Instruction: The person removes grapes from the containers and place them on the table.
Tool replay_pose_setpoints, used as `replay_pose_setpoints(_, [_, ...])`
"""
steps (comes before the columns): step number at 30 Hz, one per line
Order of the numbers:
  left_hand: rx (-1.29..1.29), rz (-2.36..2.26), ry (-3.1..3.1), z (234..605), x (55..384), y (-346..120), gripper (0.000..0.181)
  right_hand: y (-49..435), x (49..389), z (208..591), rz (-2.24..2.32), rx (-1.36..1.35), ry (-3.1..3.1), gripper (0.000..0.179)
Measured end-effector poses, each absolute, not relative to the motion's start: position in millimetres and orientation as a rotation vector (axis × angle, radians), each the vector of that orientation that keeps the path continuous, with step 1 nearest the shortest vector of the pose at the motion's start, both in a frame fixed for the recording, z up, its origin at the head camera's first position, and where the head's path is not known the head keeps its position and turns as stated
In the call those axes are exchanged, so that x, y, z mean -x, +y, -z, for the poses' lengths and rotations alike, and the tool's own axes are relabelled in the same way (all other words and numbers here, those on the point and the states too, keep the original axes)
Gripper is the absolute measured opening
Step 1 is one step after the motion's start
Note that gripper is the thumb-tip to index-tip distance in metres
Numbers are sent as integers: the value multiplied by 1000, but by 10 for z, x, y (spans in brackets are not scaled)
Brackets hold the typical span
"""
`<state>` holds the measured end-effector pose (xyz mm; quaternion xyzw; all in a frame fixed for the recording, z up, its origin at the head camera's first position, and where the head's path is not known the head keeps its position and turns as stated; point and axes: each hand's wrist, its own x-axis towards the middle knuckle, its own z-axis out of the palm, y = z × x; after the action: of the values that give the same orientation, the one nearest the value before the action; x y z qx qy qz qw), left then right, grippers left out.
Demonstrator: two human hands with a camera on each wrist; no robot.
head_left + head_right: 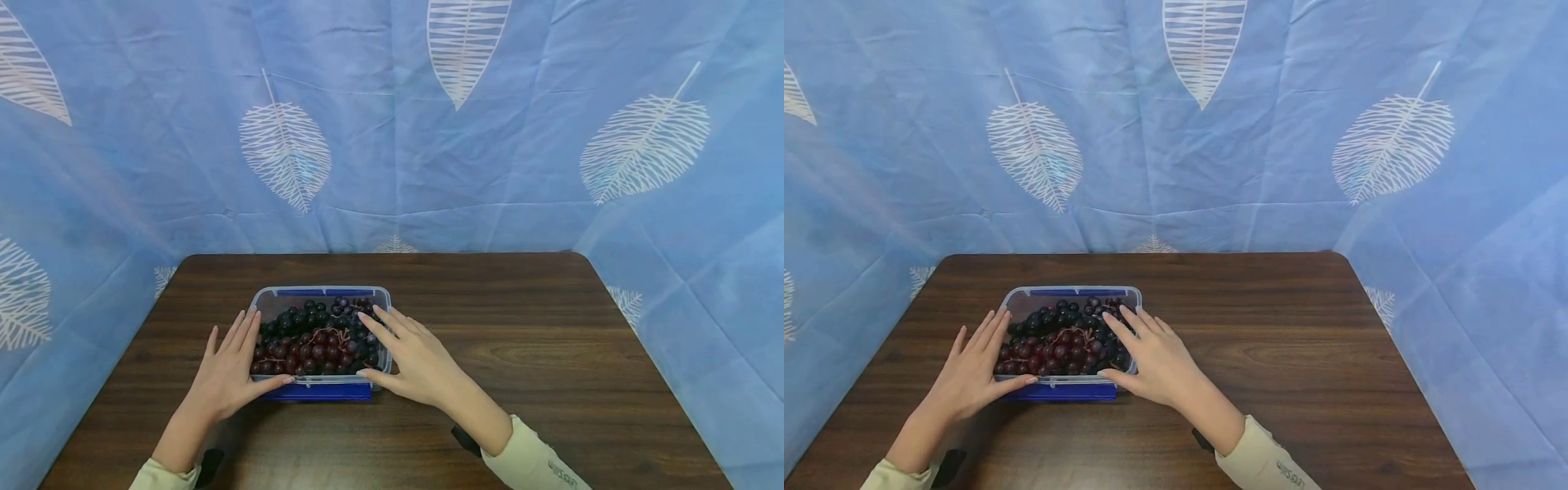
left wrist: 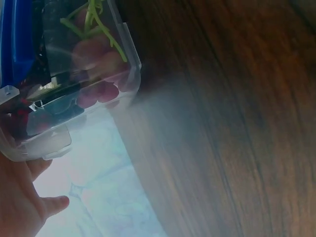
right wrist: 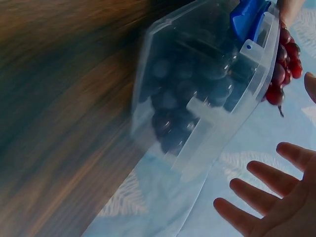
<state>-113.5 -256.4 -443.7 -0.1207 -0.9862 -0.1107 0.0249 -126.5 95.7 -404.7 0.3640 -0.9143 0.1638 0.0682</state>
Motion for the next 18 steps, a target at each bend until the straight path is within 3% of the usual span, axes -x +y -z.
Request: replay_pose_setpoints(18, [357,358,-2997,4472,1122,-2554,128,203,1447,4048,-326,-1367,-2748,81])
